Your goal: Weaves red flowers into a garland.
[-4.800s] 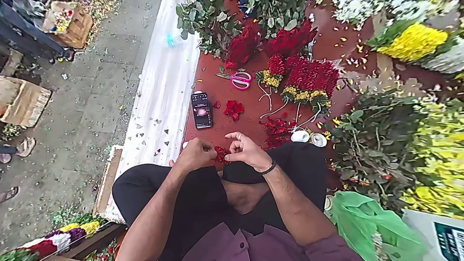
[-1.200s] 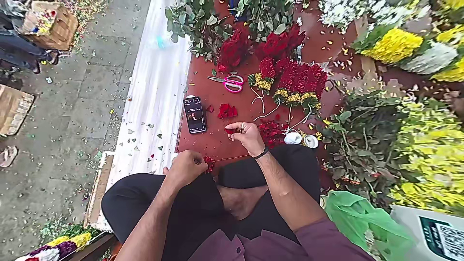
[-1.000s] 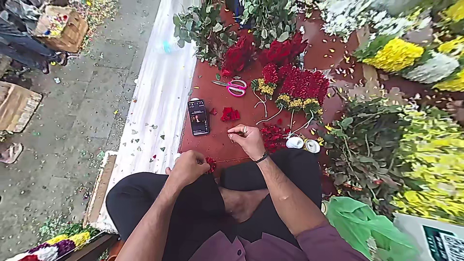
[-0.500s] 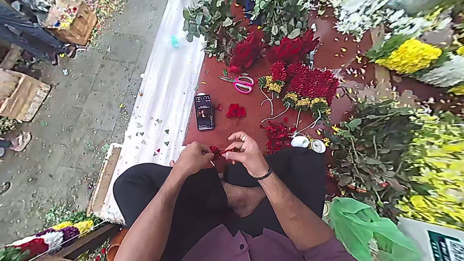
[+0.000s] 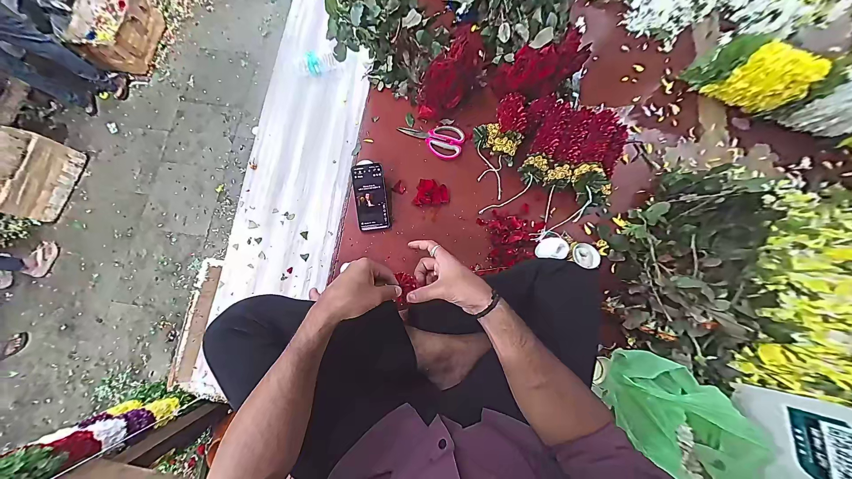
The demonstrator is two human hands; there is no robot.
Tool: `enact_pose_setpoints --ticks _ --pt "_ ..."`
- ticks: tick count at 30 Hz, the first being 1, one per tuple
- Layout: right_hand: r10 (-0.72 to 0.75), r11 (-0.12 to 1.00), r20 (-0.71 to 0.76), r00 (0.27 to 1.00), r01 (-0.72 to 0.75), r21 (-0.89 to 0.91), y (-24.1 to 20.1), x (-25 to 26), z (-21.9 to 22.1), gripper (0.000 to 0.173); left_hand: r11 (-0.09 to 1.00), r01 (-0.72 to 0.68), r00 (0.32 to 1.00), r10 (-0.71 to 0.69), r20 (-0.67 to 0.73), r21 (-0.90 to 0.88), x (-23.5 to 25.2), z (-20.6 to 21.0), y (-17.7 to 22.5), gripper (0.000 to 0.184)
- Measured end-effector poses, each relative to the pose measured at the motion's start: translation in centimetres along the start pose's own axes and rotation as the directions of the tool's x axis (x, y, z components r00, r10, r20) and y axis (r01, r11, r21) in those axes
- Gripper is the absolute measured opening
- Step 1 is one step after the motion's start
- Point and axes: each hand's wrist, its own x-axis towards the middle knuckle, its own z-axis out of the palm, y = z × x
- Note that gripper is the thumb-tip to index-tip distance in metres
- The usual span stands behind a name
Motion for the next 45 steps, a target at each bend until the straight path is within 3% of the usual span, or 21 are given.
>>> enact_pose_setpoints --ticks 2,6,8,11,12,16,18,21,23,24,26,28,30,32,34,36,41,43,45 --pt "-0.071 0.996 0.007 0.997 0.072 -0.056 -0.3 -0.1 -0.9 0.105 0.999 0.032 0.998 -0.034 -0.049 -0.029 0.0 -0.2 -0.1 0.016" --pt "-0.205 0.918 0.039 0.978 0.206 -0.338 0.2 0.5 -1.0 0.091 0.988 0.13 0.988 -0.135 -0.069 -0.082 -0.5 -1.4 0.5 0.018" --pt "-0.216 0.914 0.068 0.974 0.226 -0.336 0.9 0.9 -0.6 0.069 0.984 0.159 0.984 -0.165 -0.07 -0.085 -0.5 -2.1 0.6 0.021" --pt "-0.303 0.929 -0.016 0.953 0.292 -0.227 0.7 0.8 -0.9 0.015 0.98 0.185 0.974 -0.193 -0.122 -0.081 -0.7 -3.3 0.7 0.021" --pt "-0.336 0.922 -0.011 0.942 0.327 -0.209 0.4 0.6 -1.4 0.009 0.979 0.186 0.97 -0.197 -0.139 -0.086 -0.8 -3.6 0.8 0.021" --pt "-0.377 0.9 0.166 0.911 0.403 -0.168 -1.1 -0.9 -1.8 0.011 0.973 0.225 0.948 -0.229 -0.222 -0.044 -0.7 -3.6 2.2 0.022" --pt "-0.46 0.869 0.199 0.865 0.484 -0.099 -2.0 -1.8 -1.4 0.012 0.932 0.296 0.945 -0.255 -0.204 0.21 -1.0 -3.1 4.6 0.018" --pt "-0.605 0.795 0.09 0.791 0.606 0.027 -3.2 -2.5 -1.8 0.008 0.834 0.144 0.975 -0.213 0.07 0.533 -2.3 -1.3 10.2 0.019" --pt "-0.586 0.807 0.069 0.808 0.573 0.145 -3.2 -2.2 -2.7 0.007 0.88 -0.082 0.975 -0.026 0.219 0.469 -3.0 -0.3 12.8 0.018" --pt "-0.569 0.808 0.073 0.819 0.54 0.236 -2.7 -1.7 -3.1 0.006 0.906 -0.183 0.974 0.113 0.199 0.381 -3.0 -0.1 13.4 0.017" --pt "-0.556 0.766 0.043 0.83 0.492 0.415 -1.1 -1.3 -3.4 0.008 0.932 -0.296 0.954 0.299 0.016 0.212 -2.3 0.3 13.7 0.015" --pt "-0.569 0.703 -0.016 0.823 0.496 0.51 0.1 -1.7 -2.8 0.008 0.943 -0.304 0.917 0.329 -0.224 0.138 -1.2 0.7 13.3 0.013" --pt "-0.548 0.755 0.069 0.834 0.457 0.47 -1.3 -2.0 -2.5 0.013 0.957 -0.212 0.86 0.278 -0.429 0.196 -0.2 0.9 11.8 0.015" --pt "-0.544 0.802 0.141 0.827 0.463 0.376 -1.5 -1.7 -2.6 0.009 0.975 -0.061 0.834 0.168 -0.525 0.214 0.5 0.8 9.4 0.017" --pt "-0.522 0.832 0.131 0.843 0.469 0.296 -1.3 -1.3 -2.8 0.011 0.983 0.09 0.869 0.002 -0.495 0.162 0.3 0.3 6.7 0.018" --pt "-0.485 0.861 0.078 0.871 0.461 0.214 -1.1 -0.9 -2.9 0.01 0.985 0.153 0.927 -0.113 -0.358 0.084 -0.5 -0.4 4.3 0.022" --pt "-0.425 0.898 -0.011 0.905 0.423 0.125 -0.8 -0.2 -3.3 0.008 0.995 0.045 0.999 -0.047 -0.021 -0.094 -3.0 -1.6 2.2 0.022" --pt "-0.417 0.901 -0.005 0.909 0.414 0.129 -0.9 -0.3 -3.3 0.008 0.983 0.017 1.0 -0.015 0.011 -0.184 -3.0 -2.1 2.1 0.024" --pt "-0.428 0.899 0.038 0.903 0.422 0.114 -1.0 -0.6 -3.2 0.009 0.984 0.046 0.997 -0.055 -0.048 -0.174 -2.5 -2.4 1.8 0.023"
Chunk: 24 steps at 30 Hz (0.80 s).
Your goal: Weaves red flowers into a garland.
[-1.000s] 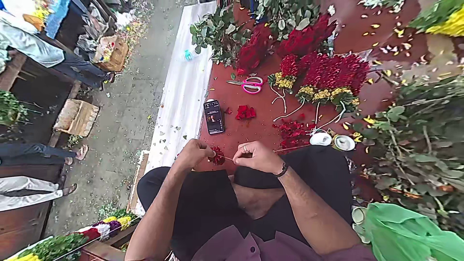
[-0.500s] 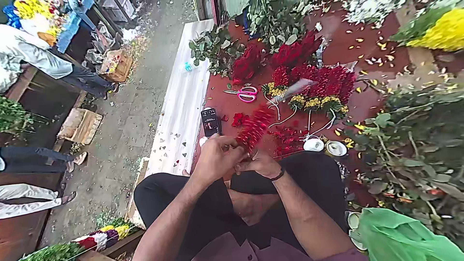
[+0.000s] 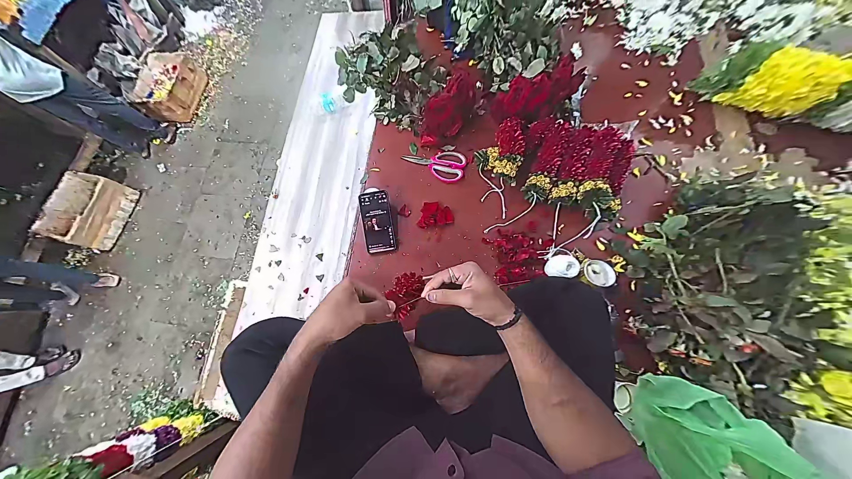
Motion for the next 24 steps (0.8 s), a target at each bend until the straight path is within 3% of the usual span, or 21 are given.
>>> enact_pose_setpoints --ticks 3,6,10,12,15,19,22,24 --pt "0.0 0.999 0.082 0.997 0.004 -0.045 -0.1 -0.4 0.8 0.01 0.988 0.104 0.989 -0.09 -0.117 0.115 1.0 0.1 -1.0 0.02" --pt "0.037 0.997 0.121 0.992 -0.028 -0.074 0.0 -0.4 1.5 0.01 0.971 0.162 0.981 -0.139 -0.135 0.176 1.3 0.2 -1.8 0.02" --pt "0.176 0.95 -0.025 0.984 -0.177 -0.257 -0.2 2.2 -0.1 0.016 0.951 0.218 0.969 -0.185 -0.165 0.218 0.7 0.3 -1.4 0.019" --pt "0.24 0.83 -0.205 0.949 -0.31 -0.464 0.8 5.7 -1.9 0.016 0.951 0.208 0.972 -0.176 -0.154 0.228 0.7 0.6 -1.5 0.018" --pt "0.196 0.607 -0.445 0.874 -0.464 -0.645 4.4 12.7 -4.9 0.019 0.955 0.185 0.979 -0.158 -0.127 0.233 1.0 1.1 -1.5 0.019" --pt "0.181 0.302 -0.559 0.809 -0.587 -0.751 9.5 20.1 -6.2 0.023 0.943 0.213 0.977 -0.198 -0.084 0.254 1.6 1.5 -1.9 0.019" --pt "0.182 0.228 -0.559 0.809 -0.587 -0.777 11.9 22.1 -6.0 0.028 0.934 0.24 0.971 -0.228 -0.077 0.264 1.8 1.2 -1.9 0.019" --pt "0.17 0.285 -0.548 0.819 -0.573 -0.768 11.9 22.1 -5.8 0.019 0.938 0.236 0.972 -0.221 -0.086 0.256 1.8 1.0 -1.8 0.019"
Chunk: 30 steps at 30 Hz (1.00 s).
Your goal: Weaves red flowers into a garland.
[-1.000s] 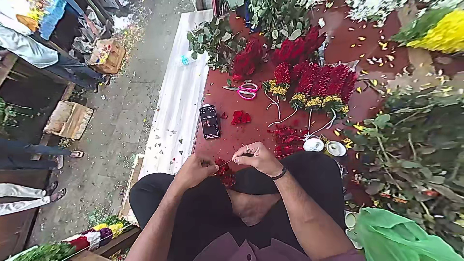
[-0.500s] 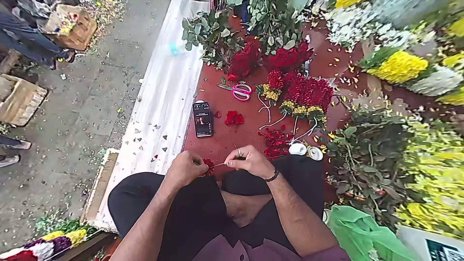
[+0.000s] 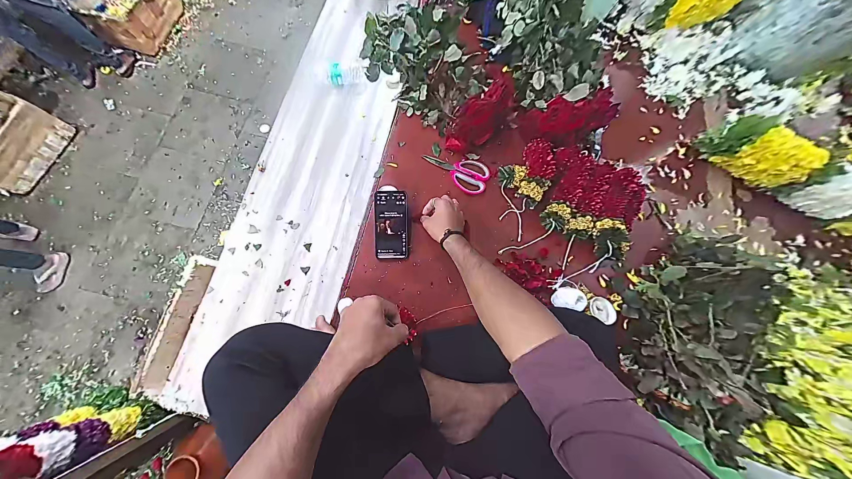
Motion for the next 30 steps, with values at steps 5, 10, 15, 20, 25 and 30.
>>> enact_pose_setpoints --ticks 5,10,15,20,25,30 --pt "-0.042 0.926 -0.096 0.994 0.075 0.37 1.1 -2.2 -2.9 0.015 0.999 -0.053 0.999 0.053 -0.007 0.009 -0.2 0.1 0.4 0.019" --pt "-0.157 0.708 -0.174 0.972 0.233 0.667 3.5 -7.9 -6.7 0.014 0.997 -0.072 0.997 0.072 -0.023 0.006 -0.8 0.6 0.4 0.02" --pt "-0.177 0.557 -0.165 0.97 0.237 0.796 4.8 -16.6 -10.9 0.018 0.996 -0.088 0.995 0.088 -0.039 -0.004 -1.0 0.9 0.2 0.021" --pt "-0.203 0.337 -0.202 0.958 0.262 0.904 5.6 -19.4 -10.9 0.022 0.997 -0.074 0.997 0.074 -0.038 0.005 -0.3 1.5 -0.3 0.021" --pt "-0.228 0.206 -0.097 0.969 0.145 0.968 5.8 -19.0 -10.8 0.027 0.999 -0.042 0.997 0.042 -0.059 -0.004 0.1 1.7 -0.8 0.02" --pt "-0.206 0.208 -0.064 0.976 0.108 0.972 6.3 -19.3 -11.0 0.047 1.0 -0.023 0.998 0.022 -0.066 -0.017 0.2 1.4 -1.0 0.02"
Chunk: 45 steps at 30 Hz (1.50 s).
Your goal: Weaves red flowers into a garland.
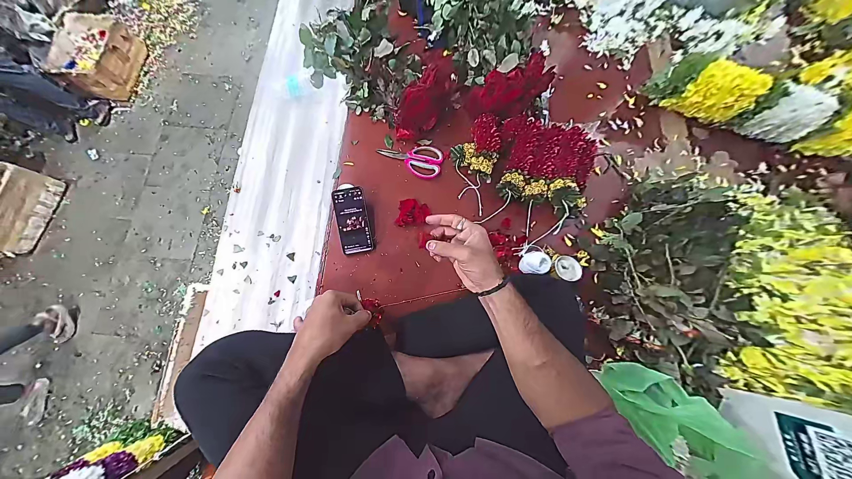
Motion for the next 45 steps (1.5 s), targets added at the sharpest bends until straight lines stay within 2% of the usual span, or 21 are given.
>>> enact_pose_setpoints --ticks 1,5,9,10,17,26,38,45 --pt "0.006 1.0 0.009 1.0 -0.006 -0.011 -0.2 -0.1 -0.2 0.05 1.0 0.0 1.0 0.0 -0.003 0.001 0.0 -0.1 0.0 0.02" --pt "0.024 0.998 -0.025 0.999 -0.025 -0.05 -0.4 -0.1 -0.5 0.031 1.0 -0.004 1.0 0.004 0.001 0.016 0.0 -0.1 0.2 0.02" --pt "0.066 0.992 -0.066 0.996 -0.073 -0.105 0.3 1.0 -0.8 0.048 0.999 -0.039 0.999 0.039 0.008 -0.002 0.2 0.3 -0.3 0.021" --pt "0.066 0.992 -0.083 0.994 -0.074 -0.106 0.9 1.6 -1.0 0.048 0.999 -0.04 0.999 0.04 0.005 -0.004 0.2 0.3 -0.3 0.02" --pt "0.095 0.981 -0.123 0.988 -0.114 -0.154 1.9 2.0 -1.3 0.02 0.999 -0.033 0.999 0.033 0.007 0.012 -0.1 0.2 0.0 0.021" --pt "0.01 0.947 -0.145 0.989 -0.056 -0.315 1.0 0.6 -0.6 0.014 0.999 -0.035 0.999 0.035 0.007 0.017 -0.4 0.1 0.3 0.021" --pt "0.012 0.959 -0.151 0.988 -0.054 -0.277 2.3 2.1 -1.1 0.017 0.999 -0.033 0.999 0.033 0.006 0.027 -0.3 0.2 0.2 0.02" --pt "0.076 0.981 -0.128 0.989 -0.097 -0.167 2.5 2.3 -1.3 0.016 0.999 -0.037 0.999 0.037 0.005 0.03 -0.3 0.2 0.2 0.02"
